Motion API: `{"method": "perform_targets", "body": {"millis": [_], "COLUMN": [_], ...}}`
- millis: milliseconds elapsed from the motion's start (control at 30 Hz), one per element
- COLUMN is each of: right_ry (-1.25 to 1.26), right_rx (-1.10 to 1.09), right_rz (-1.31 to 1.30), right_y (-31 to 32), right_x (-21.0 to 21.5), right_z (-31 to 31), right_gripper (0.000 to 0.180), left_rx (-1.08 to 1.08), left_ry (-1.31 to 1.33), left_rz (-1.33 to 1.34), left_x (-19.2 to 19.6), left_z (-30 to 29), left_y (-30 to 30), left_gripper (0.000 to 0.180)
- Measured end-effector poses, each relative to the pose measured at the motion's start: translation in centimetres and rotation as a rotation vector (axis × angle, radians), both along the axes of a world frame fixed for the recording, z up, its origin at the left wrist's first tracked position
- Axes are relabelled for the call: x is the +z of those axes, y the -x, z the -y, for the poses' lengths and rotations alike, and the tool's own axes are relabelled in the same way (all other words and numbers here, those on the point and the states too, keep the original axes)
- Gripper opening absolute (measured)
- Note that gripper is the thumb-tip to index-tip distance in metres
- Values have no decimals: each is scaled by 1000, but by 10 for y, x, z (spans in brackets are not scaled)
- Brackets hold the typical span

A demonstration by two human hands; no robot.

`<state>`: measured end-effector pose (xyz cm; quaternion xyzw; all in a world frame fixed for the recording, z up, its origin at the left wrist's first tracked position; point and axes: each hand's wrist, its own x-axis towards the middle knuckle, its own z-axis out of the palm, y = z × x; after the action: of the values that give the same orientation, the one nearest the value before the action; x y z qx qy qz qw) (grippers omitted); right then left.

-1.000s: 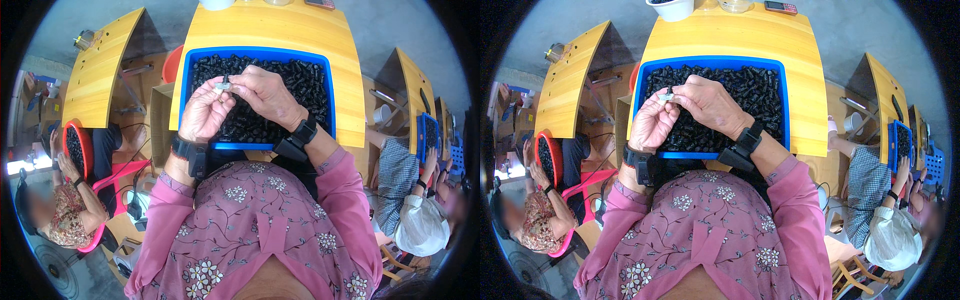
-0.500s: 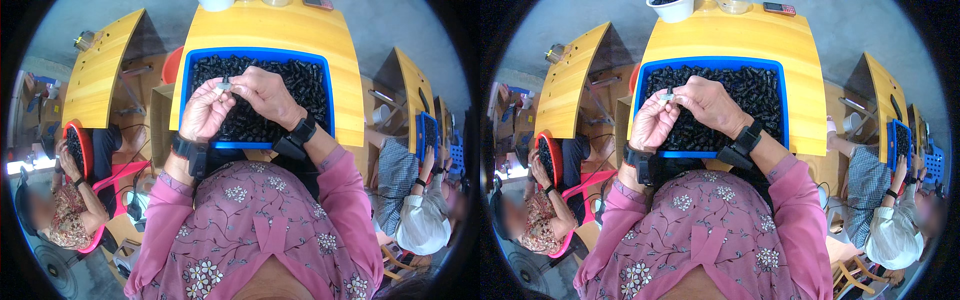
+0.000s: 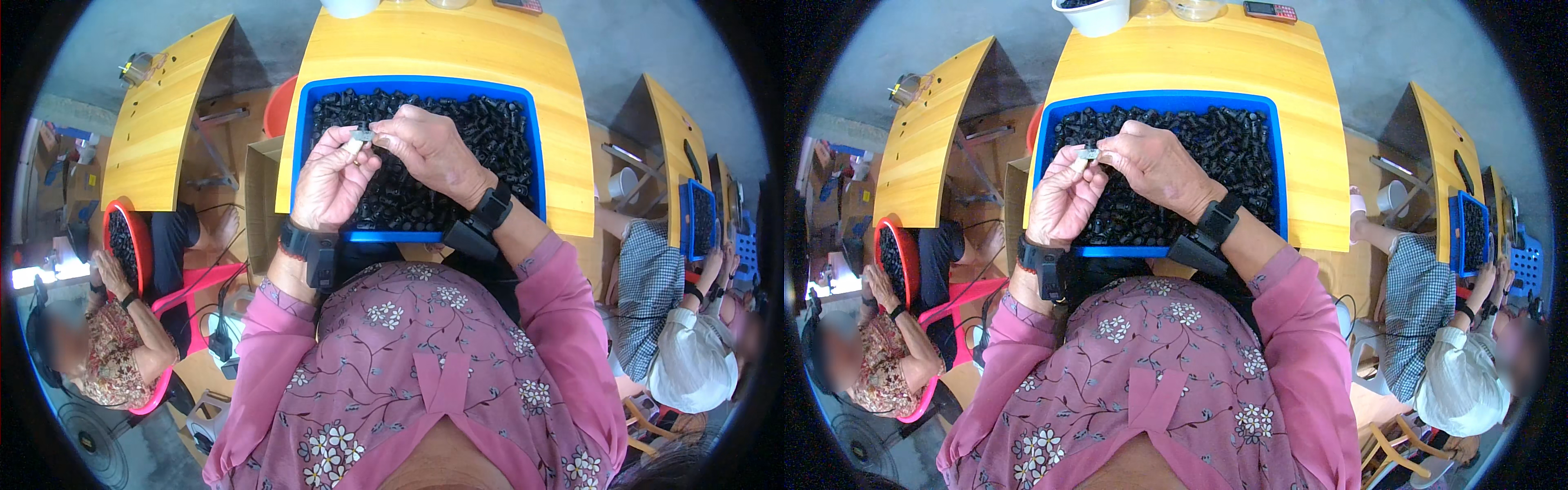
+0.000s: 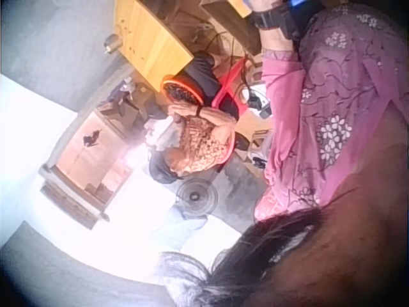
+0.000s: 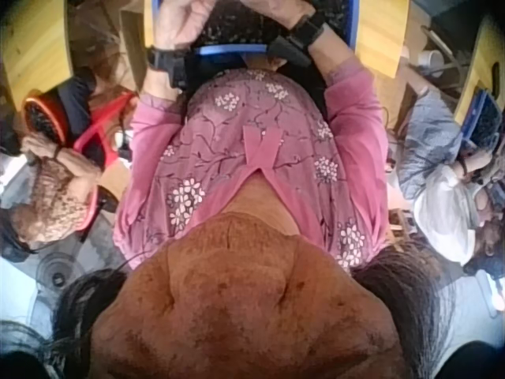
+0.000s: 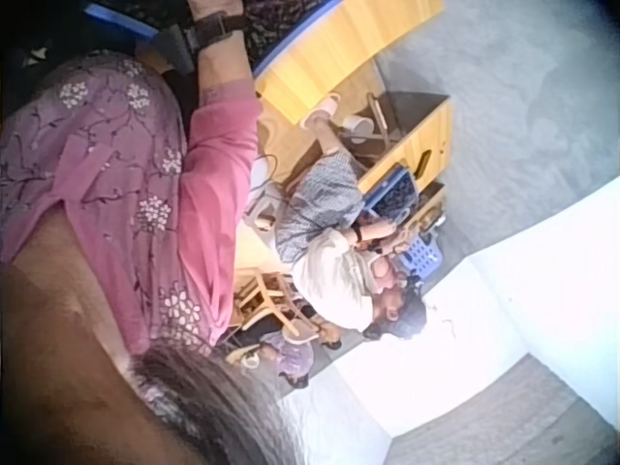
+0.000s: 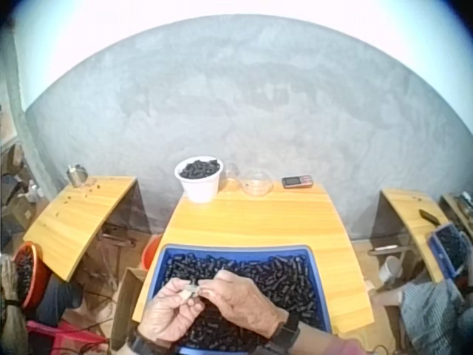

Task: Assembling small black plastic components by fitting them onto white bases in a blue tray using a small hand tool.

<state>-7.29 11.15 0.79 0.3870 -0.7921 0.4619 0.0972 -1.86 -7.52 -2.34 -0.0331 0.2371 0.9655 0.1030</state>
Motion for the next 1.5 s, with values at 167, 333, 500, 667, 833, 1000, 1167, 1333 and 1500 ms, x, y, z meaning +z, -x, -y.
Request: {"method": "perform_targets", "body": {"millis": [167,333,500,667,833,1000,1167,1333,1500], "right_ry": [1,30,-6,9,48,-12,-21,39,10], "right_rx": [7,72,44,8,103,74,1,59,87], "right_rz": [36,52,44,64,104,44,40,82,44], "right_y": [-1,-3,1,4,-1,-1,8,2,-3], "right_x": [2,4,-1,1,5,7,-3,0,6], "right_z": [-1,3,4,-1,2,3,-1,-1,5], "right_gripper": [15,15,15,14,14,14,13,13,13], "left_rx": [9,-15,-14,-44,-35,-31,-34,-22,-12], "left_ry": [19,-8,-15,-22,-52,-45,-6,-3,-29], "left_rz": [2,31,27,51,80,50,35,44,53], "left_x": [2,2,1,3,2,1,0,1,1], "left_z": [1,2,1,1,1,2,3,2,2], "left_y": [0,0,1,1,1,2,4,2,1], "left_gripper": [12,12,11,11,12,13,11,11,11]}}
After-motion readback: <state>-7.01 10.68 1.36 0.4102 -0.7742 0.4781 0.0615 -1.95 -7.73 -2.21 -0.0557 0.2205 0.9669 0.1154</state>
